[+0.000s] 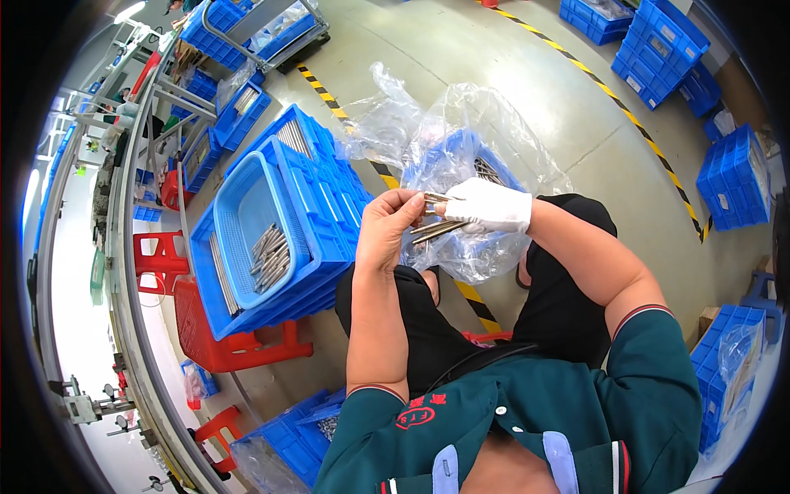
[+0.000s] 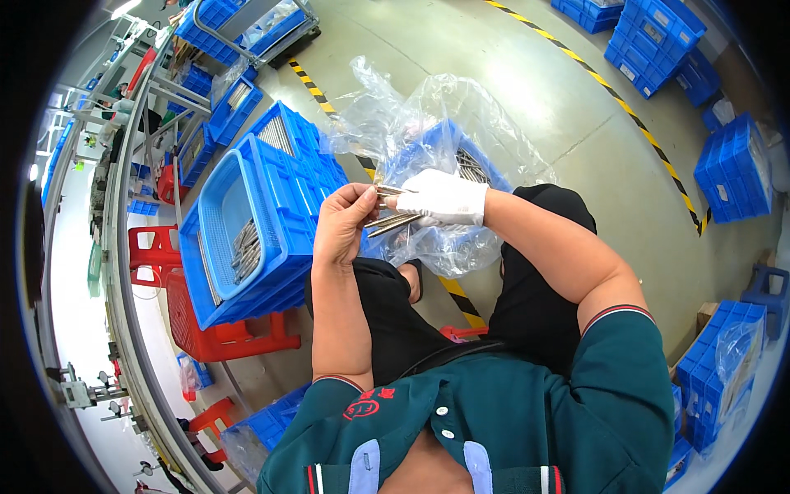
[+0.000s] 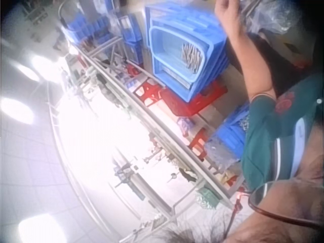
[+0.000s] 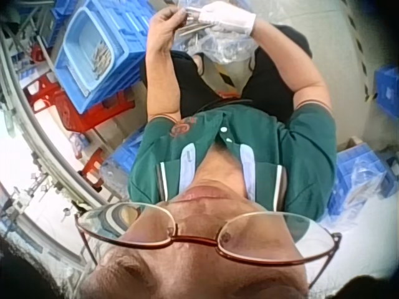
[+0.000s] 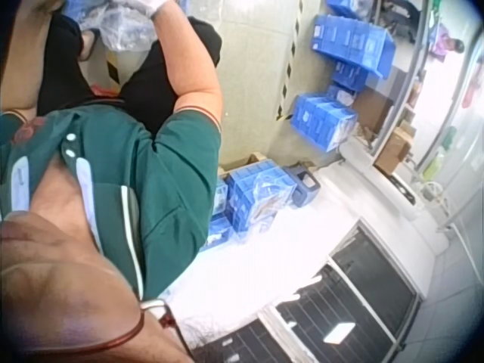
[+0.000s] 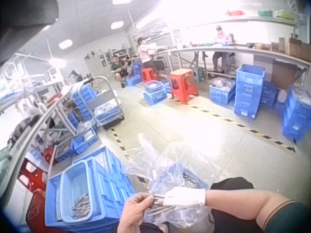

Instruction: The person sits on the floor in a factory setting, wearing white gloves. They repeatedly pick up small, cylindrical metal parts from a clear plastic bag and place them into a blue plastic basket. The person handles the parts one by one or in small groups, transferring them from the bag to the basket throughout the clip.

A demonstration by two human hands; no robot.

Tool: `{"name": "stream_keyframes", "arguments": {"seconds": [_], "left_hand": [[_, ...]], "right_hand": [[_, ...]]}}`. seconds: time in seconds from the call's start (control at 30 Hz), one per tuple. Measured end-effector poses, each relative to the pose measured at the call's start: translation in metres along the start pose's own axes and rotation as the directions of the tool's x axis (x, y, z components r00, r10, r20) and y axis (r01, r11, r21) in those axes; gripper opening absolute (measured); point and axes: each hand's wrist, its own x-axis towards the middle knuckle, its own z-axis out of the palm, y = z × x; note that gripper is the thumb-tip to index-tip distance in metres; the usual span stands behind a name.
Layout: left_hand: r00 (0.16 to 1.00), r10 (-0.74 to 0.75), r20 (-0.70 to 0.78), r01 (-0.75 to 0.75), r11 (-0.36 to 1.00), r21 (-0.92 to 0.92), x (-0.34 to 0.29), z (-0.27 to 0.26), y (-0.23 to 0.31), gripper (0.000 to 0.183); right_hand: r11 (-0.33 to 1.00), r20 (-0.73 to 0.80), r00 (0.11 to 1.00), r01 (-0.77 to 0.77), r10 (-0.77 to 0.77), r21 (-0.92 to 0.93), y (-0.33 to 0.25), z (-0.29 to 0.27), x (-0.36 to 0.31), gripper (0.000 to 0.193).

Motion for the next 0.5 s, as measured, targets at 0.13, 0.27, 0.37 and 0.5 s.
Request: {"name": "stream_keyframes", "arguments": {"seconds": [0.13,0.27,0.37,0.5], "left_hand": [[0.999,0.039,-0.016,-0.036,0.991,0.126,-0.001,0.0,0.001,0.014],[0.998,0.068,-0.007,-0.066,0.98,0.189,-0.003,0.001,0.004,0.018],[0.999,0.052,0.006,-0.052,0.974,0.221,-0.002,-0.001,0.0,0.02],[0.999,0.042,-0.001,-0.041,0.976,0.212,-0.003,0.003,0.001,0.019]], "right_hand": [[0.998,0.032,0.998,-0.048,0.047,0.039,0.005,0.0,0.002,0.042],[1.0,0.041,0.999,-0.021,0.02,0.008,0.005,0.0,0.003,0.04],[0.998,0.052,0.998,-0.037,0.034,0.052,0.005,0.001,0.001,0.039],[0.983,0.068,0.996,-0.075,0.064,0.167,0.013,0.002,0.004,0.038]]}}
